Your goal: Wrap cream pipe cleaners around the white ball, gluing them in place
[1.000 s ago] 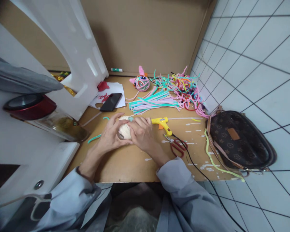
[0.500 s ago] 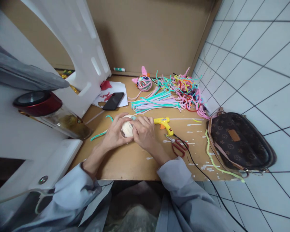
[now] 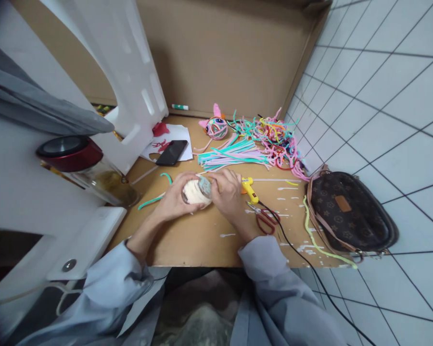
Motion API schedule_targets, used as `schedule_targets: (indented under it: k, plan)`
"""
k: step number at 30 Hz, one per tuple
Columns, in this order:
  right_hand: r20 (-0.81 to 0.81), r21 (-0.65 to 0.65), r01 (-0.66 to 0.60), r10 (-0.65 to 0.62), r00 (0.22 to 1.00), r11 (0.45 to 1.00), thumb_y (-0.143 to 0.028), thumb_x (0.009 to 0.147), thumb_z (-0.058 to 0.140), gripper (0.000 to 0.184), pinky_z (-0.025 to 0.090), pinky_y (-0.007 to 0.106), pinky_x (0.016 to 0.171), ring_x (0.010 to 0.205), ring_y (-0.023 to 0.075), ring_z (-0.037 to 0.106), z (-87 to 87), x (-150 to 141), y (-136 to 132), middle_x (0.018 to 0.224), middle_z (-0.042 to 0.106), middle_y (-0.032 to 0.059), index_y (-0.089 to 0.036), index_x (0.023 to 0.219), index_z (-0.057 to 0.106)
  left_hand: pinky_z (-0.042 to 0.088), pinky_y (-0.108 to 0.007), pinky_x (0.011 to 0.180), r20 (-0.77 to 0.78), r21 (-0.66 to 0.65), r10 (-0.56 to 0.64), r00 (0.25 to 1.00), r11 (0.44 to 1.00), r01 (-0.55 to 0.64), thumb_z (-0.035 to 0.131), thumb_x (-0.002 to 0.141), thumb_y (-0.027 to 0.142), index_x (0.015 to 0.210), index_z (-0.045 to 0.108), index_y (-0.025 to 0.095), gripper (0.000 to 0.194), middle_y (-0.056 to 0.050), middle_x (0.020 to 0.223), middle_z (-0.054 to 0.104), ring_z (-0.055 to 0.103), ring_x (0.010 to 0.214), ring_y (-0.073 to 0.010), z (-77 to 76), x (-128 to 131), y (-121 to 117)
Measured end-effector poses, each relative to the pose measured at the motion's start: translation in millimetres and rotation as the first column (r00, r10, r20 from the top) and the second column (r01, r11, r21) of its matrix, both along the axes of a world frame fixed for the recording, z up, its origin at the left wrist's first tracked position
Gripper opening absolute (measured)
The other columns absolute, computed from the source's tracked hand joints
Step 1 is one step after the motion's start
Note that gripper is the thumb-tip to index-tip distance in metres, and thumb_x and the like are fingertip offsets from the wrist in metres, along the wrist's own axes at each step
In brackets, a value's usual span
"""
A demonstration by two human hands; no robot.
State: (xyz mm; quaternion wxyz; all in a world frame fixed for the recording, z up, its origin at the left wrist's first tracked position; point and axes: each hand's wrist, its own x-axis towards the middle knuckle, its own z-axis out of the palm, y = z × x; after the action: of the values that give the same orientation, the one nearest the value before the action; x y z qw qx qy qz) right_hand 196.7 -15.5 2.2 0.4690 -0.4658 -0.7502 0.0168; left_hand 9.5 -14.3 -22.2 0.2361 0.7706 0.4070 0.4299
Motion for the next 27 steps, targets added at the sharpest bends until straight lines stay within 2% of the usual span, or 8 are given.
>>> schedule_targets:
  k: [3,6,8,11,15,19,23,27]
  plan:
    - [-0.203,-0.052,0.052,-0.062,0.977,0.997,-0.021,0.086,0.05,0.024,0.044,0.035,0.082,0.082,0.0186,0.063,3.3,5.6,6.8,0.086,0.07,0.0035,-0.023,0.089,0.073,0.049,-0.045,0.101,0.153,-0.196,0.029,0.988,0.981,0.002,0.082,0.055,0.034,0.119,0.055,0.02,0.071,-0.01,0.123,0.059,0.06,0.114,-0.0295,-0.5,0.2,1.4]
    - [-0.46,-0.161,0.016,-0.089,0.884,0.987,-0.029,0.081,0.053,0.022,0.049,0.033,0.074,0.077,0.0178,0.061,1.4,11.5,16.3,0.084,0.07,0.0044,-0.02,0.086,0.072,0.055,-0.036,0.082,0.43,-0.423,0.06,0.901,0.895,0.142,0.086,0.05,0.038,0.12,0.054,0.02,0.079,-0.007,0.11,0.065,0.065,0.096,-0.0254,-0.1,-1.9,2.8]
    - [-0.618,-0.265,-0.038,-0.14,0.773,0.964,-0.034,0.077,0.055,0.025,0.049,0.032,0.067,0.071,0.0168,0.059,-0.8,14.3,19.8,0.082,0.069,0.0043,-0.018,0.088,0.071,0.056,-0.033,0.077,0.662,-0.446,0.113,0.741,0.854,0.268,0.086,0.048,0.044,0.119,0.054,0.021,0.08,-0.006,0.107,0.068,0.067,0.095,-0.0253,2.2,-4.4,3.4]
    - [-0.715,-0.347,-0.064,-0.219,0.664,0.936,-0.037,0.074,0.059,0.028,0.049,0.031,0.062,0.064,0.0153,0.057,-0.2,13.0,12.4,0.076,0.067,0.0027,-0.017,0.09,0.07,0.056,-0.039,0.089,0.839,-0.431,0.171,0.516,0.788,0.439,0.084,0.053,0.053,0.117,0.058,0.022,0.076,-0.008,0.112,0.071,0.066,0.109,-0.0305,8.6,-7.8,3.5]
    - [-0.57,-0.208,0.058,-0.17,0.804,0.976,-0.034,0.082,0.057,0.021,0.052,0.035,0.074,0.077,0.0183,0.063,9.0,-0.3,-18.6,0.083,0.068,0.0039,-0.02,0.089,0.07,0.049,-0.053,0.105,0.909,-0.387,0.201,0.365,0.733,0.559,0.079,0.06,0.058,0.115,0.062,0.02,0.068,-0.01,0.113,0.074,0.058,0.127,-0.0368,16.1,-8.5,3.3]
    - [-0.307,-0.042,0.042,-0.053,0.95,0.998,-0.028,0.093,0.049,0.023,0.053,0.037,0.082,0.088,0.0199,0.065,14.6,-16.7,-43.8,0.088,0.07,0.0054,-0.023,0.096,0.071,0.046,-0.055,0.108,0.928,-0.369,0.25,0.277,0.722,0.585,0.079,0.064,0.054,0.111,0.064,0.019,0.06,-0.011,0.12,0.073,0.054,0.133,-0.0372,17.9,-7.3,3.9]
    - [-0.142,-0.019,0.033,-0.035,0.989,0.999,-0.031,0.099,0.043,0.032,0.05,0.043,0.098,0.11,0.022,0.063,9.5,-26.1,-46.0,0.114,0.068,0.0098,-0.022,0.121,0.065,0.047,-0.056,0.107,0.931,-0.363,0.299,0.208,0.71,0.604,0.078,0.068,0.052,0.109,0.066,0.019,0.053,-0.01,0.12,0.073,0.055,0.133,-0.0365,17.2,-7.7,4.4]
    - [-0.038,-0.037,0.031,-0.033,0.999,0.999,-0.035,0.102,0.038,0.045,0.041,0.047,0.113,0.136,0.024,0.048,2.4,-34.2,-42.1,0.144,0.053,0.0142,-0.019,0.142,0.049,0.048,-0.054,0.107,0.934,-0.355,0.299,0.195,0.71,0.609,0.078,0.068,0.052,0.105,0.067,0.02,0.051,-0.008,0.112,0.076,0.058,0.129,-0.035,14.9,-7.8,5.6]
